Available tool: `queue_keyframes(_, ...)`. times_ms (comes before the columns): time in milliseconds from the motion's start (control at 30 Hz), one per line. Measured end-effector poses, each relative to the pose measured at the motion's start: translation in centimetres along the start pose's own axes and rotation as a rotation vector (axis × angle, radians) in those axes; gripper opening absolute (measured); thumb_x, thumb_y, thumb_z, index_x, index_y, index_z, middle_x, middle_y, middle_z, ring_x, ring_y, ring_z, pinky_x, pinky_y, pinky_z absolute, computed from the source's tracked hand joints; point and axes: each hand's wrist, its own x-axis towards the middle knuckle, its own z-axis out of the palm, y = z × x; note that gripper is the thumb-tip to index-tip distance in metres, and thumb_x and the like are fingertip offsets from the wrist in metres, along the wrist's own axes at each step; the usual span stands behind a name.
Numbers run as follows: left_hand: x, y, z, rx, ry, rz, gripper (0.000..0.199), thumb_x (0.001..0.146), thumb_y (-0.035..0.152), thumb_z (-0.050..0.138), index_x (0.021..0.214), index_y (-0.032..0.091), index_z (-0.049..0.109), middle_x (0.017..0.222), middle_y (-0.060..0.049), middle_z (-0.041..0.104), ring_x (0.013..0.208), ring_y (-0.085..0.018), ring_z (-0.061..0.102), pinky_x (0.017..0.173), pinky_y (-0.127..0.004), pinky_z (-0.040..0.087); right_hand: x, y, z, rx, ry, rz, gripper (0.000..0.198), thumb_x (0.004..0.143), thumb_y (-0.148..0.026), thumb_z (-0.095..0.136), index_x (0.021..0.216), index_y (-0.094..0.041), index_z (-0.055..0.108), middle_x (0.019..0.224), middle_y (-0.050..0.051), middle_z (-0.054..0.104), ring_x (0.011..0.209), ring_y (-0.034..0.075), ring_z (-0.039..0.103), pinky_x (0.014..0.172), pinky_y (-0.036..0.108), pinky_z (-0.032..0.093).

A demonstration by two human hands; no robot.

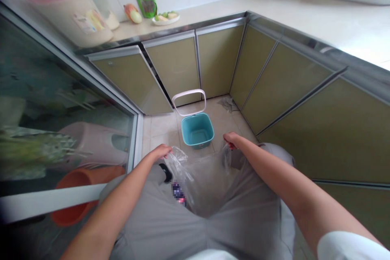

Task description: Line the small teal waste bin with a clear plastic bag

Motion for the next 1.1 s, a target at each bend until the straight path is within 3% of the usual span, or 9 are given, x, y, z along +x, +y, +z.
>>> queue_keyframes(200, 3.3, -1.4, 0.0, 0.254, 0.003, -0.021, 0.022, 0.084, 0.025, 0.065, 0.064, 0.017, 0.072, 0.044, -0.002, 0.052, 0.055, -0.022, 0.059, 0.058, -0.028, 0.039, 2.3, 0.5, 1.0, -0.033, 0.013, 0.008, 0.02, 0.09, -0.03, 0.061, 0.074, -0.019, 0.058, 0.048, -0.002, 0.045, 0.042, 0.011, 0.042, 0.048, 0.027, 0.047)
queue_keyframes(400, 5.2, -1.6, -0.6, 0.394, -0.002, 0.066, 0.028, 0.089, 0.033, 0.059, 0.075, 0.015, 0.076, 0.056, -0.003, 0.062, 0.061, -0.019, 0.063, 0.057, -0.026, 0.038, 3.3, -0.4, 1.1, -0.09, 0.095, -0.017, 0.013, 0.092, -0.027, 0.057, 0.083, -0.017, 0.059, 0.053, -0.002, 0.049, 0.044, 0.012, 0.048, 0.048, 0.025, 0.048)
queue_keyframes(533, 5.8, -2.0, -0.7, 0.441, 0.004, 0.103, 0.033, 0.091, 0.039, 0.056, 0.082, 0.016, 0.077, 0.066, -0.005, 0.069, 0.066, -0.019, 0.066, 0.058, -0.026, 0.038, 3.4, -0.7, 0.5, -0.038, 0.162, -0.086, 0.011, 0.092, -0.024, 0.056, 0.084, -0.017, 0.058, 0.055, -0.002, 0.05, 0.044, 0.011, 0.048, 0.046, 0.023, 0.044)
queue_keyframes(767, 5.1, -2.5, -0.8, 0.468, 0.003, 0.096, 0.035, 0.092, 0.044, 0.057, 0.082, 0.016, 0.076, 0.077, -0.009, 0.074, 0.073, -0.02, 0.067, 0.06, -0.026, 0.038, 3.6, -0.2, 0.0, -0.217, 0.246, -0.151, 0.021, 0.094, -0.03, 0.052, 0.08, -0.016, 0.061, 0.051, 0.001, 0.051, 0.042, 0.013, 0.045, 0.043, 0.024, 0.035)
queue_keyframes(967, 3.7, -1.5, -1.3, 0.399, 0.063, 0.087, 0.035, 0.089, 0.054, 0.062, 0.096, 0.022, 0.075, 0.093, -0.005, 0.078, 0.083, -0.019, 0.069, 0.065, -0.024, 0.041, 4.5, 0.2, -0.6, -0.437, 0.351, -0.228, 0.018, 0.089, -0.035, 0.059, 0.091, -0.018, 0.065, 0.071, 0.009, 0.065, 0.066, 0.022, 0.063, 0.057, 0.029, 0.043)
queue_keyframes(1100, 2.5, -0.3, -2.1, 0.364, 0.132, 0.045, 0.041, 0.087, 0.061, 0.063, 0.109, 0.028, 0.071, 0.102, -0.003, 0.078, 0.085, -0.02, 0.07, 0.065, -0.025, 0.042, 4.7, -3.0, -1.8, -0.463, 0.507, -0.356, 0.034, 0.086, -0.038, 0.066, 0.113, -0.016, 0.064, 0.102, 0.018, 0.068, 0.095, 0.031, 0.067, 0.077, 0.038, 0.05)
